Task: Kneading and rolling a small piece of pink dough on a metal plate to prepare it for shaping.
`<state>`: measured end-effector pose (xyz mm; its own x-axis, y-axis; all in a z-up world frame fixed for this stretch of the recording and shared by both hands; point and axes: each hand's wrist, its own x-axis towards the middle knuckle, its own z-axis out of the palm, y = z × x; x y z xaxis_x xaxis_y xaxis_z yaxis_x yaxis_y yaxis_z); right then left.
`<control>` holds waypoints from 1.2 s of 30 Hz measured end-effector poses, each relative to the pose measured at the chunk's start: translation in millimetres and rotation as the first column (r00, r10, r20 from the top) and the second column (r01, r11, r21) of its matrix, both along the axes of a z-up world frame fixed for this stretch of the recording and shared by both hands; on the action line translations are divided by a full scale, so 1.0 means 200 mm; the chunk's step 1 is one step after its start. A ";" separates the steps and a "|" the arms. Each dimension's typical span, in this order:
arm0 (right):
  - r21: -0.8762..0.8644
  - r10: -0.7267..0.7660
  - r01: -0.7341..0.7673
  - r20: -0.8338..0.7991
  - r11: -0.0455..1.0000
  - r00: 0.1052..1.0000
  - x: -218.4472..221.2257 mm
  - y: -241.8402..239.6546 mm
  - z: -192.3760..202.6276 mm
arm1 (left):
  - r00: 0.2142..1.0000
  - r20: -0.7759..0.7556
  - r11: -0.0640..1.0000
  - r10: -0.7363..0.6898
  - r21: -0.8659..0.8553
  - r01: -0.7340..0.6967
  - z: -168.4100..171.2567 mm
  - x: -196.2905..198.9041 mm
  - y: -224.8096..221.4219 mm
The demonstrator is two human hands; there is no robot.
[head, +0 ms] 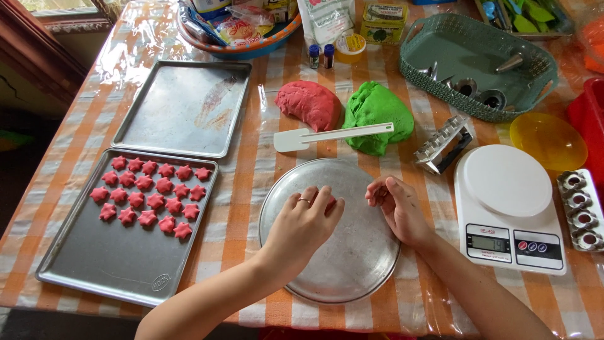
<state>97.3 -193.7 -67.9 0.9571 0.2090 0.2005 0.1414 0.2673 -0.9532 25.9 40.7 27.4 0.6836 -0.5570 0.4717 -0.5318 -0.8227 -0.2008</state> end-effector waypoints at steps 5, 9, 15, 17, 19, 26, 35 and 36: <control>0.030 -0.004 0.005 -0.031 1.000 1.000 -0.02 0.01 0.02 | 0.941 -0.335 0.998 -0.041 0.031 0.055 -0.02 -0.01 -0.03; 0.006 -0.009 0.010 -0.038 1.000 0.999 0.00 0.00 -0.02 | 0.849 -0.521 0.995 -0.092 -0.084 0.056 0.10 0.00 0.01; 0.009 -0.012 0.012 -0.045 1.000 0.999 -0.01 0.01 0.01 | 0.720 -0.694 0.982 0.005 -0.133 -0.135 0.16 0.03 0.10; 0.015 -0.017 0.018 -0.046 1.000 0.999 -0.01 0.01 0.01 | 0.720 -0.691 0.971 -0.058 -0.207 -0.121 0.12 0.03 0.10; 0.018 -0.020 0.021 -0.047 1.000 0.999 -0.01 0.00 0.00 | 0.720 -0.684 0.953 -0.119 -0.282 -0.110 0.08 0.04 0.11; 0.002 -0.010 0.010 -0.047 1.000 0.999 -0.01 0.00 0.00 | 0.785 -0.563 0.882 -0.257 -0.469 -0.048 -0.02 0.01 0.11; -0.042 -0.010 0.011 0.019 0.999 1.000 -0.03 0.01 0.02 | 0.831 -0.283 0.553 -0.480 -0.832 0.036 -0.06 0.05 0.11; -0.088 -0.007 0.013 0.071 0.996 0.997 -0.04 0.01 0.04 | 0.852 -0.258 0.529 -0.455 -0.848 0.025 -0.08 0.06 0.12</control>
<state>88.3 -191.3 -60.2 0.9435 0.2191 0.2484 0.2109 0.1809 -0.9606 38.0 63.8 10.5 0.8150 -0.2676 0.5139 -0.5789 -0.3375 0.7423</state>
